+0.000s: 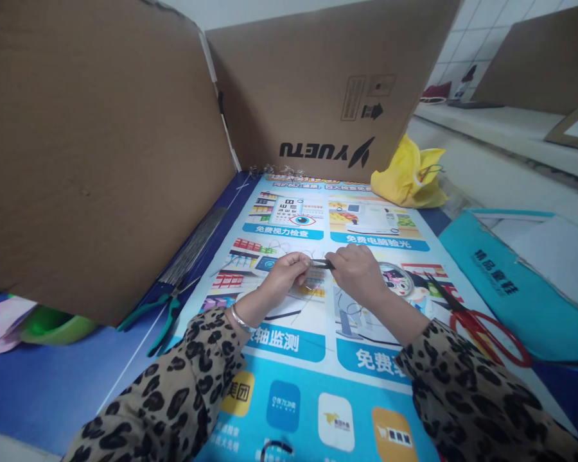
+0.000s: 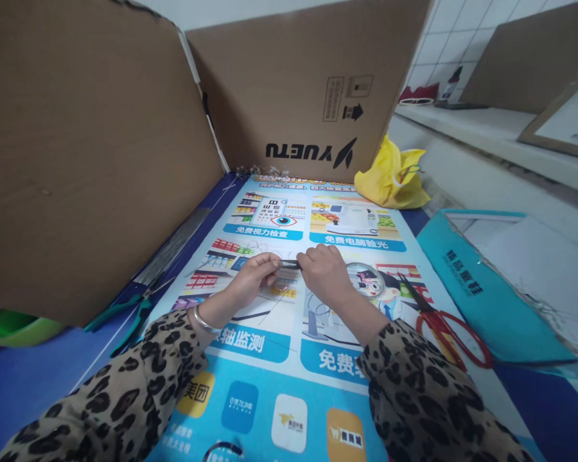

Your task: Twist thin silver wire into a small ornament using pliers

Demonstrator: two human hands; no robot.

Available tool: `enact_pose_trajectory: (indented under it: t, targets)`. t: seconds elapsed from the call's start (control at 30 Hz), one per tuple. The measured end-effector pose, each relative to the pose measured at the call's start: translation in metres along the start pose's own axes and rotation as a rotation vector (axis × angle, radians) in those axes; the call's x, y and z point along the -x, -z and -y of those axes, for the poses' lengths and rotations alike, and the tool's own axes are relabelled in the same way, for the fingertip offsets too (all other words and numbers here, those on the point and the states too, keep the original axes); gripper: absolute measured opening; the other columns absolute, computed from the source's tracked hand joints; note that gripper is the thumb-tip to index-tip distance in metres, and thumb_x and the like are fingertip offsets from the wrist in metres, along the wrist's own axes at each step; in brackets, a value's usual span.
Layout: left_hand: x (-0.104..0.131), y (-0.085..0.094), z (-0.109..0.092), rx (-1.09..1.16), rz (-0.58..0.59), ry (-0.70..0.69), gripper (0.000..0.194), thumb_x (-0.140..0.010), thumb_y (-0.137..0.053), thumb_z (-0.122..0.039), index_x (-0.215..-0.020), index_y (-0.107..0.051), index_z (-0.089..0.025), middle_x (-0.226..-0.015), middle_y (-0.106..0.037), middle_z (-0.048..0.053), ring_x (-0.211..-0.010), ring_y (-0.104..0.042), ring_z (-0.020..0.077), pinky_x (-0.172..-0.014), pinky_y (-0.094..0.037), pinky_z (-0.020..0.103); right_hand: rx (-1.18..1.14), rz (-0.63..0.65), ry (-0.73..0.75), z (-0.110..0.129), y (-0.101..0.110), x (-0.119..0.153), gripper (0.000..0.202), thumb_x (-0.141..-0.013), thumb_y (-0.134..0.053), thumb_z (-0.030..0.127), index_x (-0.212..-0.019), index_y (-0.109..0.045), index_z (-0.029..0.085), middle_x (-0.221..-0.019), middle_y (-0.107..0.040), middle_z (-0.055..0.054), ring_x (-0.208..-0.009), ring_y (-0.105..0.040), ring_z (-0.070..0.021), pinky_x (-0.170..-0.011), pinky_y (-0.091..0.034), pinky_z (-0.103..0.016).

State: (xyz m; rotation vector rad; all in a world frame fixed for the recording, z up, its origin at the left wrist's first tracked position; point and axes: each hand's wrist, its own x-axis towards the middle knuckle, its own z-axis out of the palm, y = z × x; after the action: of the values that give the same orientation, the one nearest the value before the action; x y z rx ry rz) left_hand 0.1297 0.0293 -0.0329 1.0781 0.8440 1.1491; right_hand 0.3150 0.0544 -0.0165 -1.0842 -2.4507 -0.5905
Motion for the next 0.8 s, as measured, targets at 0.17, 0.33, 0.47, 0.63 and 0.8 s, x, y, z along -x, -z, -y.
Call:
enact_pose_trajectory:
  t: [0.17, 0.33, 0.47, 0.63, 0.8]
  targets:
    - [-0.001, 0.001, 0.001, -0.054, -0.008, -0.007, 0.016, -0.076, -0.058, -0.032, -0.073, -0.054, -0.016, -0.051, -0.044, -0.005, -0.046, -0.037, 0.0058, -0.049, -0.029, 0.019, 0.093, -0.02, 0.047, -0.002, 0.004, -0.001, 0.017, -0.081, -0.047, 0.014, -0.08, -0.064, 0.016, -0.068, -0.056, -0.006, -0.073, -0.041, -0.0192, -0.067, -0.021, -0.033]
    - [0.0, 0.0, 0.0, -0.072, -0.005, -0.012, 0.016, -0.077, -0.057, -0.031, -0.073, -0.054, -0.015, -0.053, -0.046, -0.004, -0.046, -0.039, 0.0056, -0.05, -0.029, 0.019, 0.174, -0.014, 0.068, -0.003, 0.008, -0.002, 0.016, -0.082, -0.045, 0.012, -0.078, -0.06, 0.016, -0.068, -0.055, -0.006, -0.072, -0.04, -0.019, -0.066, -0.02, -0.034]
    - [0.001, -0.003, -0.002, -0.063, -0.036, -0.013, 0.017, -0.075, -0.059, -0.032, -0.073, -0.054, -0.015, -0.054, -0.047, -0.004, -0.047, -0.041, 0.0058, -0.052, -0.032, 0.02, 0.205, 0.022, 0.051, -0.001, 0.01, -0.003, 0.016, -0.083, -0.045, 0.011, -0.077, -0.059, 0.016, -0.068, -0.056, -0.006, -0.072, -0.041, -0.0197, -0.065, -0.018, -0.034]
    - [0.002, -0.007, -0.005, -0.034, -0.065, 0.009, 0.017, -0.074, -0.06, -0.031, -0.071, -0.053, -0.016, -0.056, -0.047, -0.005, -0.047, -0.042, 0.0059, -0.055, -0.035, 0.021, 0.209, 0.092, 0.012, 0.002, 0.014, -0.005, 0.015, -0.082, -0.045, 0.01, -0.078, -0.058, 0.016, -0.071, -0.058, -0.007, -0.073, -0.043, -0.0204, -0.064, -0.017, -0.034]
    - [0.003, -0.007, -0.006, -0.017, -0.059, 0.012, 0.017, -0.073, -0.061, -0.03, -0.071, -0.052, -0.016, -0.059, -0.048, -0.004, -0.047, -0.042, 0.0056, -0.055, -0.037, 0.021, 0.193, 0.166, -0.009, 0.004, 0.018, -0.006, 0.014, -0.083, -0.045, 0.01, -0.079, -0.058, 0.016, -0.073, -0.059, -0.008, -0.074, -0.045, -0.0212, -0.065, -0.017, -0.034]
